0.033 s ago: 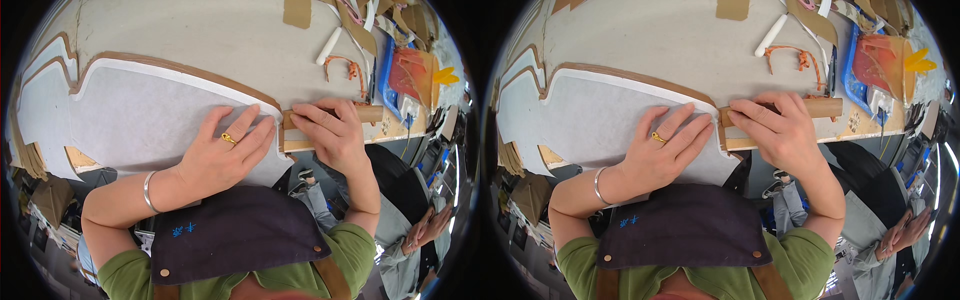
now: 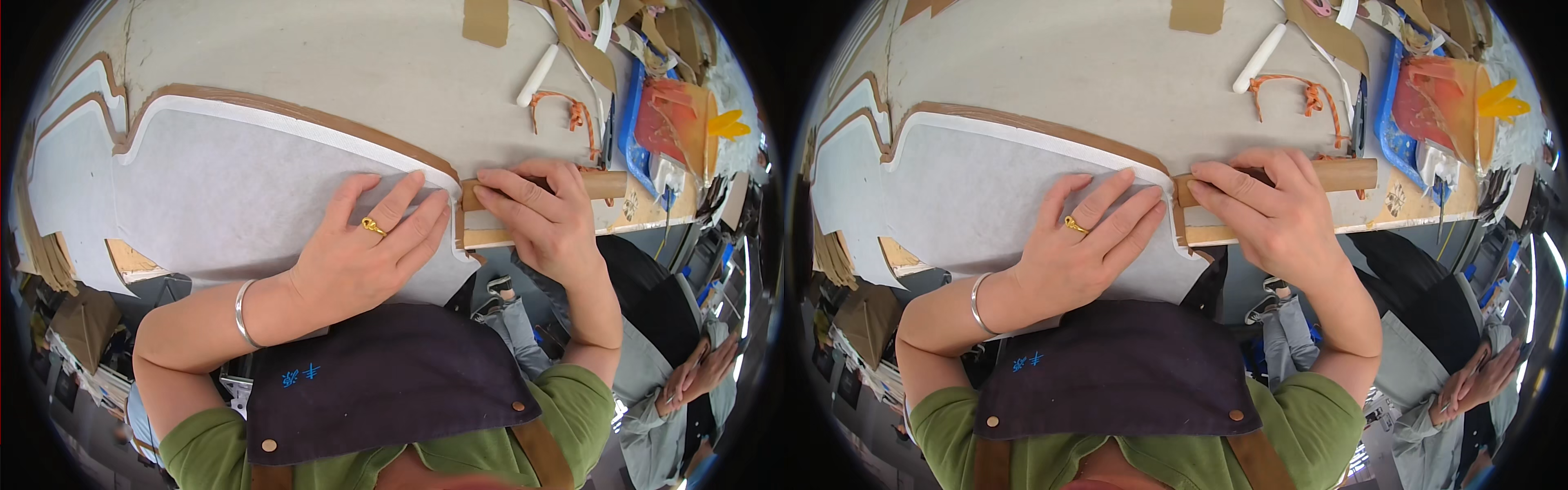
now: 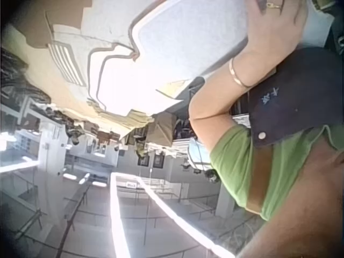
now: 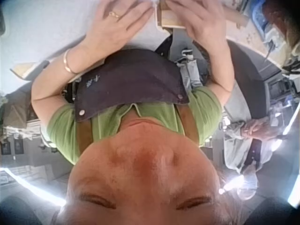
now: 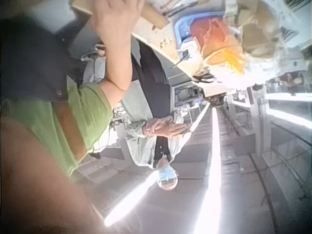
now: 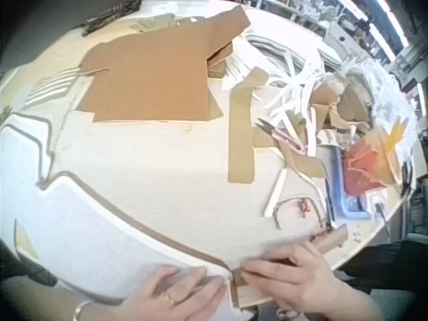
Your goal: The worker is preparing leather bag components by gluing and pressing edges.
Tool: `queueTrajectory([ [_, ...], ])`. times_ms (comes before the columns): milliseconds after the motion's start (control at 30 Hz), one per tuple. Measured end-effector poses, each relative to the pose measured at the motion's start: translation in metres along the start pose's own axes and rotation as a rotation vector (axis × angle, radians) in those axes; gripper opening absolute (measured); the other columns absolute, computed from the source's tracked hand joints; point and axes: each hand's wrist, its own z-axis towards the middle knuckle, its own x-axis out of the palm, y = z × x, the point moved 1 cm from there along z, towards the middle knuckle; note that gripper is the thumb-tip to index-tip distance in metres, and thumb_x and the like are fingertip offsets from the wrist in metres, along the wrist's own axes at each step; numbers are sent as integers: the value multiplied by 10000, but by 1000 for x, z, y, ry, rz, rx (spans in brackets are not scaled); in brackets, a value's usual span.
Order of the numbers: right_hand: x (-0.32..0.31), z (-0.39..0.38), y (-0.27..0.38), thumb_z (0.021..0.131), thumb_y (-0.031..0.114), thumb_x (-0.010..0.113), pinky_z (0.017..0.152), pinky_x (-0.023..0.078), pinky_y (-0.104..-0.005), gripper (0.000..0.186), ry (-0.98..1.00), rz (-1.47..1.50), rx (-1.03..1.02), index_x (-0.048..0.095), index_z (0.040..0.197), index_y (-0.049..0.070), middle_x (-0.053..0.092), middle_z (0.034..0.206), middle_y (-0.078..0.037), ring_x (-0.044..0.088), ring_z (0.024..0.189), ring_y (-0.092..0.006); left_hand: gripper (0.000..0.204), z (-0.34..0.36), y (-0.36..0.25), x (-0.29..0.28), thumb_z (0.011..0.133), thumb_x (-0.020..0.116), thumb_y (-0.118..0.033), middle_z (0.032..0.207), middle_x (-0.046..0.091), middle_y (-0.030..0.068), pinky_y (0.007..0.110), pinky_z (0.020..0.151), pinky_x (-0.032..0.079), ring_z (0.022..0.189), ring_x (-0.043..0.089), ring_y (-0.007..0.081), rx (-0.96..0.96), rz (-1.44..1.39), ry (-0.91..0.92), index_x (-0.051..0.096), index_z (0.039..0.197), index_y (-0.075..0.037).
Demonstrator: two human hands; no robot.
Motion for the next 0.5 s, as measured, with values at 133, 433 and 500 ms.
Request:
queueTrajectory([
  [133, -2, 5, 0, 672, 65, 646, 746, 469, -334, 313, 5, -5, -18, 742, 969, 68, 708, 1109, 31, 604, 910, -204, 306, 0, -2, -2, 850, 585, -143, 1265, 611, 44, 462, 943, 434, 1245, 538, 250, -14, 4, 11, 683, 1133, -79],
  [433, -6, 17, -7, 682, 97, 670, 759, 477, -362, 306, 33, 16, -79, 739, 978, 68, 712, 1104, 10, 615, 914, -225, 298, 0, -3, -1, 861, 585, -155, 1263, 611, 33, 456, 960, 430, 1249, 539, 244, -18, 28, 32, 678, 1136, -90],
  [500, -8, 19, -9, 683, 94, 670, 776, 480, -366, 301, 63, 18, -104, 741, 975, 72, 710, 1103, 17, 617, 924, -219, 300, 0, -4, -1, 860, 587, -158, 1265, 607, 35, 453, 966, 430, 1248, 539, 242, -25, 29, 29, 675, 1139, -93],
])
